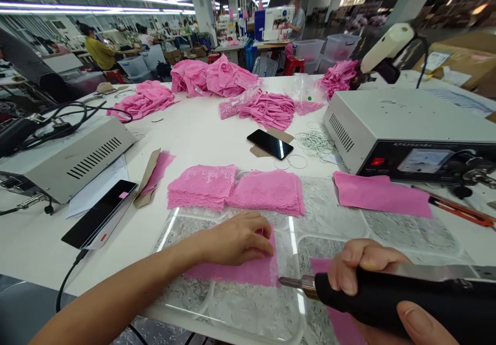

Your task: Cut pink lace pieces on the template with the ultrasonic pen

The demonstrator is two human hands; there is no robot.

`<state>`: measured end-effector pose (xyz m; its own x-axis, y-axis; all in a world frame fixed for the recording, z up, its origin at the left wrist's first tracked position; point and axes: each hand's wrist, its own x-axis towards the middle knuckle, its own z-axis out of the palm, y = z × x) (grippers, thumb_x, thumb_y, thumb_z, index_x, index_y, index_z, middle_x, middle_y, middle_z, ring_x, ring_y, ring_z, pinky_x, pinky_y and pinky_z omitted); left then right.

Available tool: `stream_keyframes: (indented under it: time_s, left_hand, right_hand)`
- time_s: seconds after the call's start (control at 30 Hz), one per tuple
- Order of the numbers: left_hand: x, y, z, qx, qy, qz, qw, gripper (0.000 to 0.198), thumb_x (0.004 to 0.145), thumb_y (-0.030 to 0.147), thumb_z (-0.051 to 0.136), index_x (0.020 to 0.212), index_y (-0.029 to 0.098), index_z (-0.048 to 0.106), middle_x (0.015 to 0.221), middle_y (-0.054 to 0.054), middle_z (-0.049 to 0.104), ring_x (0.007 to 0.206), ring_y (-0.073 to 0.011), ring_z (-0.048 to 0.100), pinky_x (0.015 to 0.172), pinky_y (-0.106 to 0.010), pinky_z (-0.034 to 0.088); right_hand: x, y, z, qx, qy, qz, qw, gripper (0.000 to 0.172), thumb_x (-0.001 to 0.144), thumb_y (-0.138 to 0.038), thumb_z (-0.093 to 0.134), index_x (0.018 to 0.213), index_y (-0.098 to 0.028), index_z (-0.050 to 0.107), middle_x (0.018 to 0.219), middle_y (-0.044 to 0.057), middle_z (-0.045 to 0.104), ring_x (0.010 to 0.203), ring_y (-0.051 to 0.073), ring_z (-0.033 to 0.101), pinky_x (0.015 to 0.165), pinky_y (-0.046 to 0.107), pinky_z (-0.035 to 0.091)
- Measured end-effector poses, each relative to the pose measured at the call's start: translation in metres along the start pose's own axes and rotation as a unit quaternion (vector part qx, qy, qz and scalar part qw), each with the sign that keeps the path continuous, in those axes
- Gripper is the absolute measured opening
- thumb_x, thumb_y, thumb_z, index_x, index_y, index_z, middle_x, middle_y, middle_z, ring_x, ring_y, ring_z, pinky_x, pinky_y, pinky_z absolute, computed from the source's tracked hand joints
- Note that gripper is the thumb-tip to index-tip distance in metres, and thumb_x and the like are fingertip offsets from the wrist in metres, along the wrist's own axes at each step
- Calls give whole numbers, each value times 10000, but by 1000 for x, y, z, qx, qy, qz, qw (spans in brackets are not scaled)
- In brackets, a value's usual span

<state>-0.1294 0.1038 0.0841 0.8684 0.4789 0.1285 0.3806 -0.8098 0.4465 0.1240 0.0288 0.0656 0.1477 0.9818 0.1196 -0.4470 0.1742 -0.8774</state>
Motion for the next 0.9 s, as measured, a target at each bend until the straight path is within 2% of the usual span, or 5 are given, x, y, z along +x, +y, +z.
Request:
stream_keyframes:
  time_s: [0.23,0.4,0.73,0.9]
  left_hand:
    - [1,-1,2,-21,-18,-9,1000,48,875,171,678,856,167,722,963,-44,638,895,-151,582,860,-257,436]
    - [-1,-1,0,-36,-10,-15,999,54,881,179,673,853,177,720,968,-46,637,890,-148,587,839,-249,443]
    - [6,5,-2,-57,1,-33,998,79,885,173,661,840,188,724,965,-47,629,901,-149,593,851,-259,463]
    - [7,6,1,-58,0,-42,997,89,882,153,656,822,179,716,967,-45,619,896,-146,583,846,-255,452]
  right_hand:
    - [3,5,3,-31,-30,-43,998,317,786,-546,558,907,-256,602,800,15,461,566,157,451,487,334,465]
    - [-2,6,-2,-28,-50,-24,998,324,774,-559,572,910,-266,587,783,13,447,572,168,455,489,335,470]
    - [-8,9,-11,-27,-41,7,999,336,754,-581,554,921,-290,574,790,27,425,604,207,457,522,384,472]
    - [-8,8,-8,-21,-33,9,999,341,753,-583,573,919,-285,583,809,31,445,597,199,463,519,379,471]
